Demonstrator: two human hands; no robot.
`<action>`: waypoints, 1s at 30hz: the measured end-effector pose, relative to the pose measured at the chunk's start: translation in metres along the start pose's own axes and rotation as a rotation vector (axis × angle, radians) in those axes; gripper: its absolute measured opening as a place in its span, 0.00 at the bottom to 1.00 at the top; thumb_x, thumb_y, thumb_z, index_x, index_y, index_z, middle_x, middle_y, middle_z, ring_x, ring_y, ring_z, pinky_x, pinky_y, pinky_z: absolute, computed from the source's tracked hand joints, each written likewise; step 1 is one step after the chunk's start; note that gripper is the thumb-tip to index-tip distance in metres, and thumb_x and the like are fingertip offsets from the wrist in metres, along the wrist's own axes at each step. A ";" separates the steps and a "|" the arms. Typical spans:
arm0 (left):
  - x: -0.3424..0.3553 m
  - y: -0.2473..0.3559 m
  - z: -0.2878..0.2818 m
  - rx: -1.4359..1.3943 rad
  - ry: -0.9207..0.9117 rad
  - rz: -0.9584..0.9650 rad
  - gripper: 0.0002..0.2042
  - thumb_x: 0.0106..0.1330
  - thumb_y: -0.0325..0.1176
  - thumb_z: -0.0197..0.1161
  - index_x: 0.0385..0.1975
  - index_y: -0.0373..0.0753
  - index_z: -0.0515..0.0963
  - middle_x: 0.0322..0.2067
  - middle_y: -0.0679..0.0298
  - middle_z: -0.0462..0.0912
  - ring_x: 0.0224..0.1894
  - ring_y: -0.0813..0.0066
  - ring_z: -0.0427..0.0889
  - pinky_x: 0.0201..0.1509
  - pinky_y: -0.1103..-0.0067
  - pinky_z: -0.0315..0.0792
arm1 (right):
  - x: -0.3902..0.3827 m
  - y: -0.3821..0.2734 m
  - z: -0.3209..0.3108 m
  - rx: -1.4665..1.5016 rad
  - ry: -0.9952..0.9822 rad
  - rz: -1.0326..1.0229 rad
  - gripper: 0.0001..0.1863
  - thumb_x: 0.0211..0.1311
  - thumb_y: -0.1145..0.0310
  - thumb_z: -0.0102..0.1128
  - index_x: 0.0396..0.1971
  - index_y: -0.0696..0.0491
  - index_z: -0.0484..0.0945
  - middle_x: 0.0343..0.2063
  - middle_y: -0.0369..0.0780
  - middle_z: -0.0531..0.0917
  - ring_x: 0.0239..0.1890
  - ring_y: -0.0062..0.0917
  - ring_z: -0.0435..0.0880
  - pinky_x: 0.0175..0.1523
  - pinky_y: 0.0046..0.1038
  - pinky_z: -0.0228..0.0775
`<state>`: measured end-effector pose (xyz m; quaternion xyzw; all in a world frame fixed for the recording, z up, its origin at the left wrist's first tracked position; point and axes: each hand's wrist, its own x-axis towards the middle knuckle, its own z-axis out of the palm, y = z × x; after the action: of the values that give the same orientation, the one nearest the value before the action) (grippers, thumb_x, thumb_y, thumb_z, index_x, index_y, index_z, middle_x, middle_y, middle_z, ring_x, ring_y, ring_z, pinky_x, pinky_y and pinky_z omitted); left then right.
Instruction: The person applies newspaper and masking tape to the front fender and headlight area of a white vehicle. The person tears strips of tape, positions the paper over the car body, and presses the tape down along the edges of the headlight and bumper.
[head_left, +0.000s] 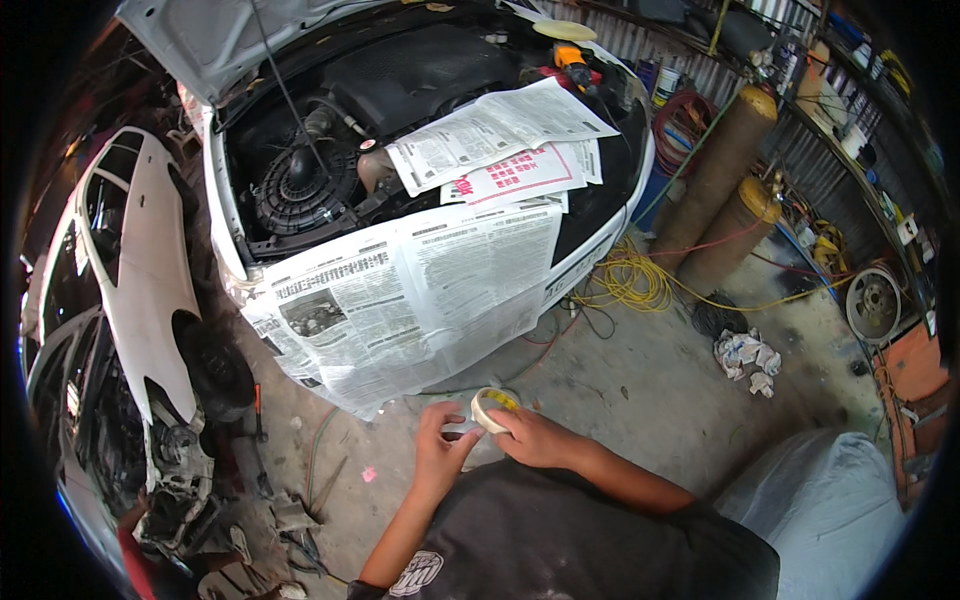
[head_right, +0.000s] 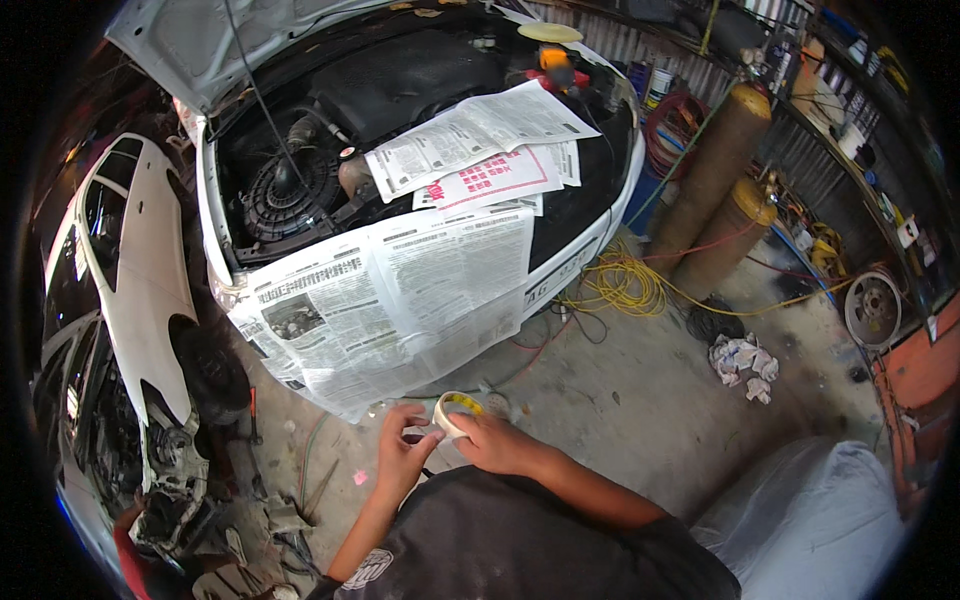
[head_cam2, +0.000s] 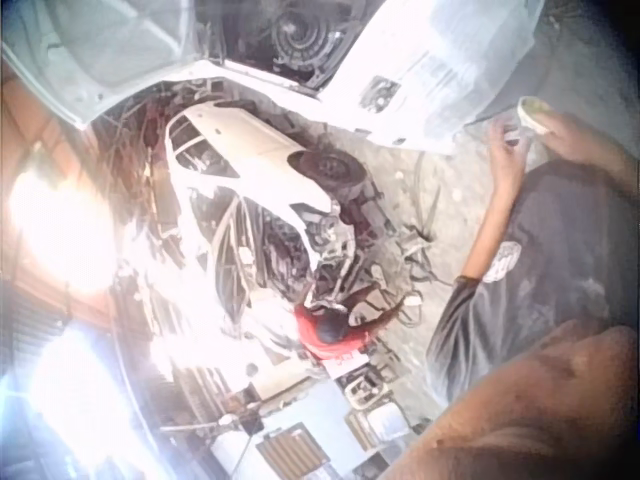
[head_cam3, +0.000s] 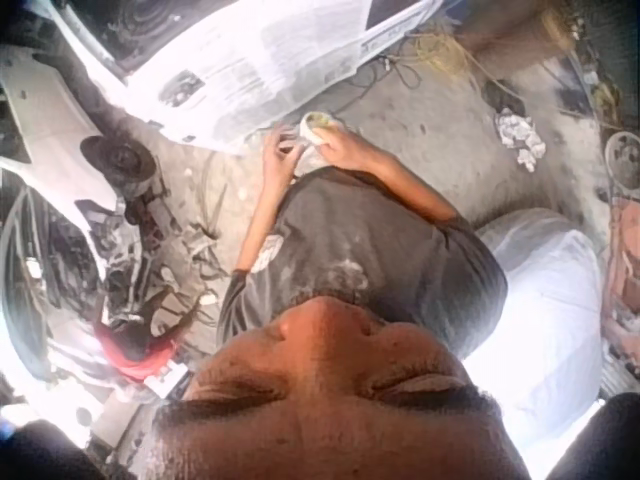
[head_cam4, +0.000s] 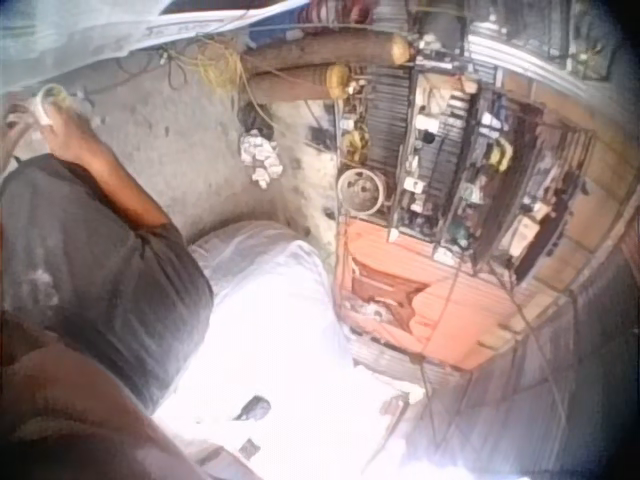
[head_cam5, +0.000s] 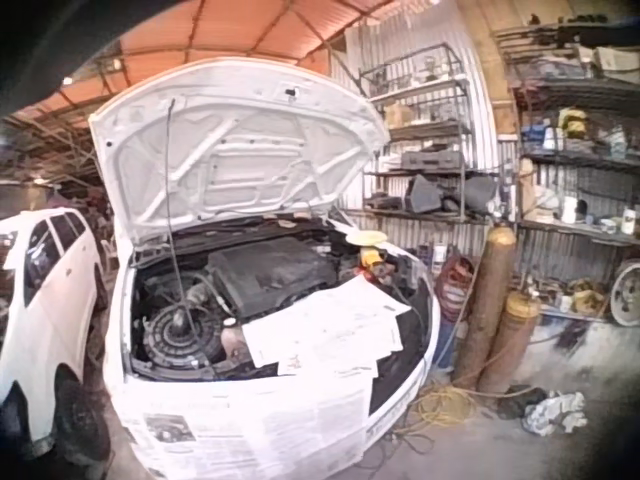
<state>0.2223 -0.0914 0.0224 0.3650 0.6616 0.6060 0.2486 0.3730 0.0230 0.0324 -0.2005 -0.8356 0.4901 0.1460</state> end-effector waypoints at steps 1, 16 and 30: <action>0.003 -0.003 -0.008 0.153 -0.118 0.200 0.08 0.61 0.22 0.70 0.38 0.33 0.79 0.36 0.59 0.80 0.41 0.71 0.80 0.37 0.79 0.76 | -0.002 0.000 0.006 0.006 0.037 -0.039 0.12 0.66 0.66 0.53 0.39 0.61 0.74 0.37 0.57 0.82 0.45 0.55 0.80 0.47 0.50 0.71; 0.020 0.030 -0.011 0.266 -0.054 0.317 0.05 0.66 0.21 0.62 0.40 0.31 0.80 0.45 0.53 0.80 0.47 0.62 0.80 0.50 0.75 0.74 | 0.026 -0.006 -0.003 0.349 0.154 0.053 0.13 0.69 0.63 0.61 0.34 0.60 0.76 0.26 0.50 0.80 0.27 0.36 0.79 0.33 0.35 0.68; 0.333 0.021 0.056 0.620 -0.023 0.285 0.38 0.70 0.34 0.64 0.76 0.40 0.50 0.43 0.43 0.83 0.43 0.55 0.84 0.50 0.70 0.74 | 0.050 0.084 -0.139 0.215 0.122 0.191 0.12 0.68 0.64 0.60 0.42 0.56 0.82 0.26 0.44 0.84 0.29 0.35 0.84 0.36 0.32 0.73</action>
<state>0.0660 0.2044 0.0724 0.5189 0.7537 0.4007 0.0460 0.4060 0.1894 0.0276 -0.2916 -0.7450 0.5753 0.1701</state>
